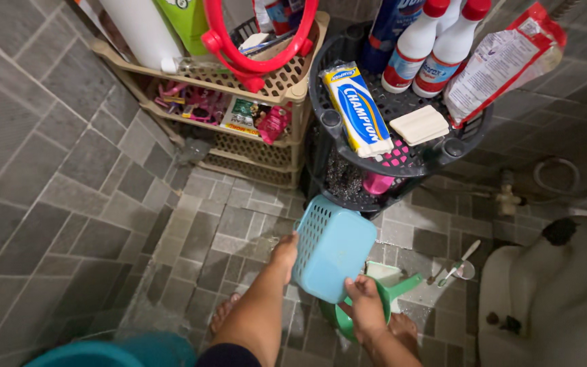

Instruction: The person cleans a blue plastic basket by pouring water over it using a green scoop and scrubbing the interior surfaces by hand in a bathroom.

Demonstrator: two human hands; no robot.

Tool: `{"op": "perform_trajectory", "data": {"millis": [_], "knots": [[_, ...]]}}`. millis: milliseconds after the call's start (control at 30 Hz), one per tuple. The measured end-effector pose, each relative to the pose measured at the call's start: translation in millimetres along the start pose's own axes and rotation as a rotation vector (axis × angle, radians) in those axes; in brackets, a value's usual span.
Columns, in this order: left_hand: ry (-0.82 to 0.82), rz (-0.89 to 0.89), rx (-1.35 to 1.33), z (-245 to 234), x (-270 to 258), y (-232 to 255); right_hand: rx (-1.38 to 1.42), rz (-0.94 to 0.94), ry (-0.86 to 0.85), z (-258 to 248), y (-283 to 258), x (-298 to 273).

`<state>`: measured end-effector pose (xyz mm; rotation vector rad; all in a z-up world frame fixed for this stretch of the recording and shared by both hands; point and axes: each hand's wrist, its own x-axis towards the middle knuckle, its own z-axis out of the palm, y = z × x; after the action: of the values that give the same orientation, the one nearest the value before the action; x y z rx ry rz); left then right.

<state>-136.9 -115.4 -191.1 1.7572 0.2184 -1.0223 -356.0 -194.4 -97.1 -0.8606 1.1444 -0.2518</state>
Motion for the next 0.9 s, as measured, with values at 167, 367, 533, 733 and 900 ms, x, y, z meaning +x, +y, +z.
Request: {"op": "perform_trajectory", "data": {"millis": [167,367,533,733,900], "knots": [[0.038,0.091,-0.051,2.1,13.7,-10.7,-0.072,-0.029,0.042,-3.3,5.0,10.1],[-0.080,0.172,-0.211,-9.6,12.4,-21.5,-0.054,0.051,0.002,-5.9,-6.0,10.6],[-0.276,0.090,-0.296,-23.3,28.9,-25.4,-0.104,0.029,0.000,-4.8,-13.3,9.0],[-0.259,0.042,-0.240,-19.3,21.6,-8.4,-0.183,-0.072,0.056,-3.6,-10.0,16.5],[-0.213,0.019,-0.114,-5.2,22.4,-8.4,-0.108,-0.153,0.030,2.5,-14.8,15.1]]}}
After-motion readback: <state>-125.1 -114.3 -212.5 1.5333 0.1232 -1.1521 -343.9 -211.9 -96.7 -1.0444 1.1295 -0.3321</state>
